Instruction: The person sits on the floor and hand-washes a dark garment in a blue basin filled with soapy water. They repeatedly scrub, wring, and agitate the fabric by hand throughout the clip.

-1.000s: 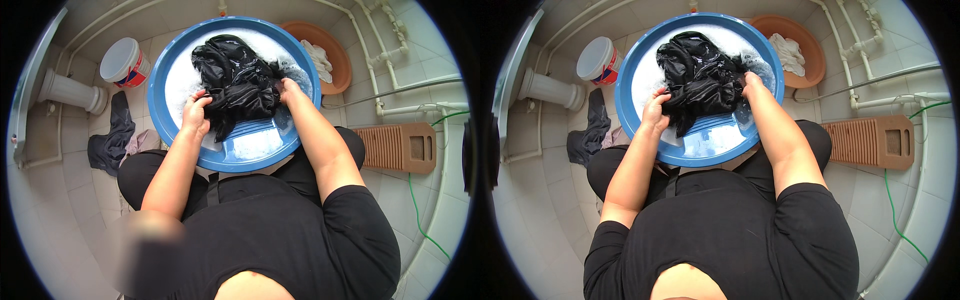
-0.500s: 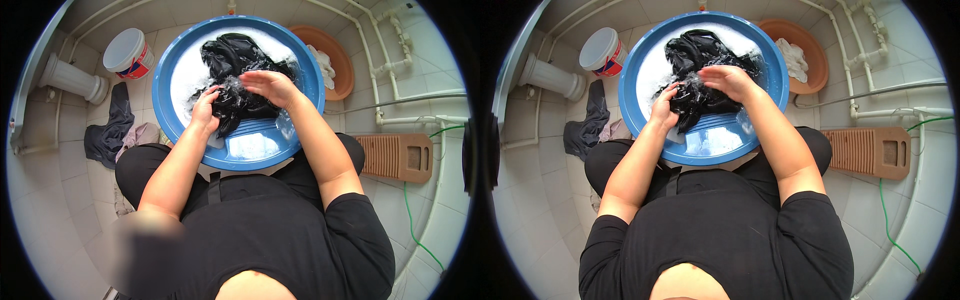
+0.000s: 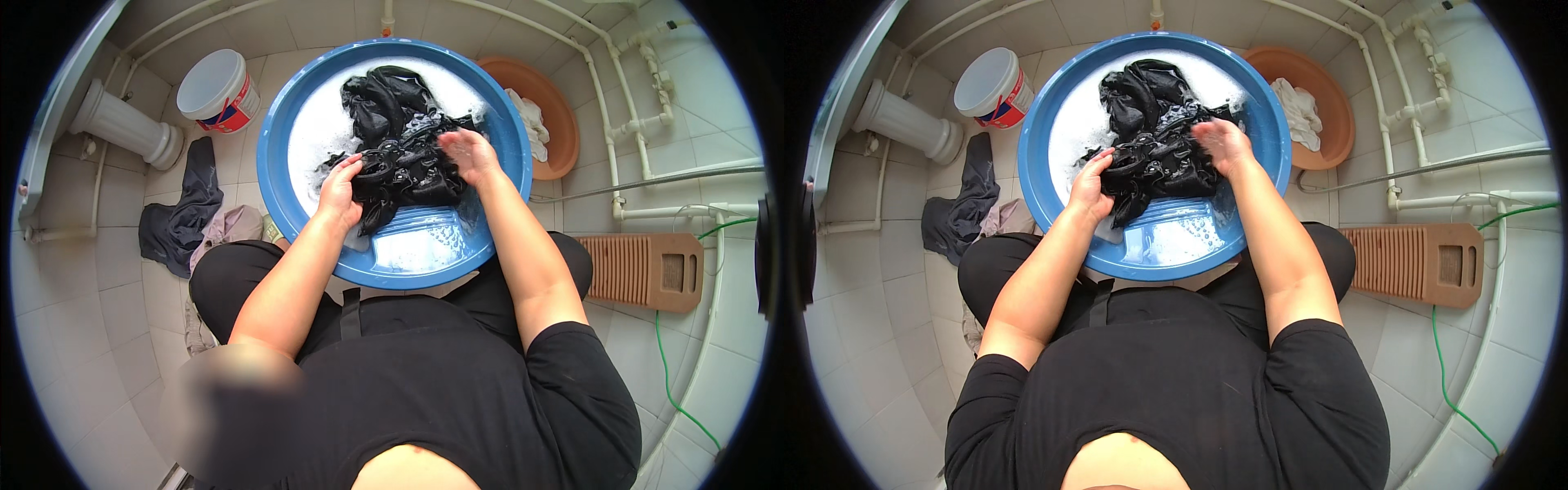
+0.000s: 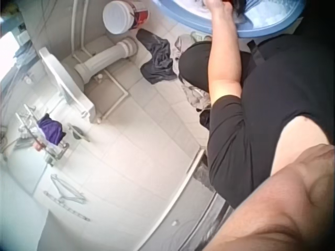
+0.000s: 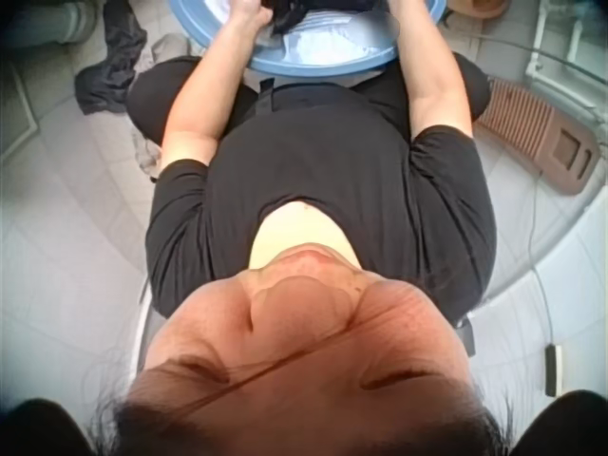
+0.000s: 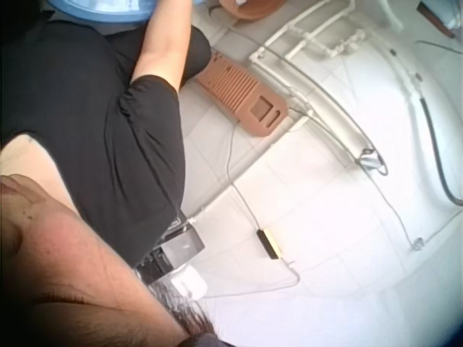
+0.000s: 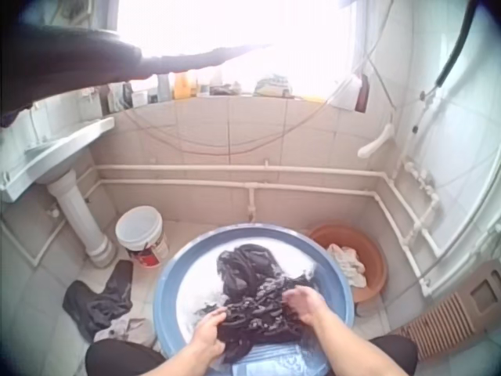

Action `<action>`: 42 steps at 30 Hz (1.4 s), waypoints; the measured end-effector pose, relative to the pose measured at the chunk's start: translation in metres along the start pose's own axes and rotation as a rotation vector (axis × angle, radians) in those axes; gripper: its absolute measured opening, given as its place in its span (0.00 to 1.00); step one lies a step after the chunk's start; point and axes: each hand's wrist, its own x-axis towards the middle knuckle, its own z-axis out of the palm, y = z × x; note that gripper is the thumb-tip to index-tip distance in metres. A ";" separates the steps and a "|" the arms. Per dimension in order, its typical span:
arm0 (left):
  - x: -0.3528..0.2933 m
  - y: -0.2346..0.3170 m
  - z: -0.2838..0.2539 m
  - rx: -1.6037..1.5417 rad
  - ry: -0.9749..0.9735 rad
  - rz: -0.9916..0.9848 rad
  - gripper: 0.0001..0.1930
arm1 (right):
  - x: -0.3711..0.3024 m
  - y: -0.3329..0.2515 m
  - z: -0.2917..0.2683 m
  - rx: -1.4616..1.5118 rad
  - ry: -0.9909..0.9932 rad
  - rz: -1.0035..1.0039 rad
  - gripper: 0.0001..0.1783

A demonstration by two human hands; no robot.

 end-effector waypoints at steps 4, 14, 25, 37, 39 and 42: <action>0.001 -0.002 0.004 0.015 -0.040 0.005 0.10 | -0.029 -0.009 0.039 -0.459 -0.312 -0.060 0.15; 0.004 -0.005 0.007 -0.079 -0.060 0.049 0.08 | -0.046 0.013 0.076 -1.325 -0.102 -1.175 0.08; -0.012 0.018 0.032 -0.200 -0.070 0.107 0.13 | -0.037 0.023 0.067 -1.017 -0.261 -0.488 0.22; -0.007 -0.028 0.041 -0.211 0.170 0.007 0.17 | -0.085 0.053 0.123 -0.743 0.052 -0.779 0.12; -0.022 -0.031 0.049 -0.087 0.157 0.061 0.16 | -0.083 0.047 0.120 -0.588 0.146 -0.596 0.13; -0.005 -0.023 0.036 -0.079 0.148 0.105 0.17 | -0.098 0.062 0.130 -0.679 0.019 -0.817 0.12</action>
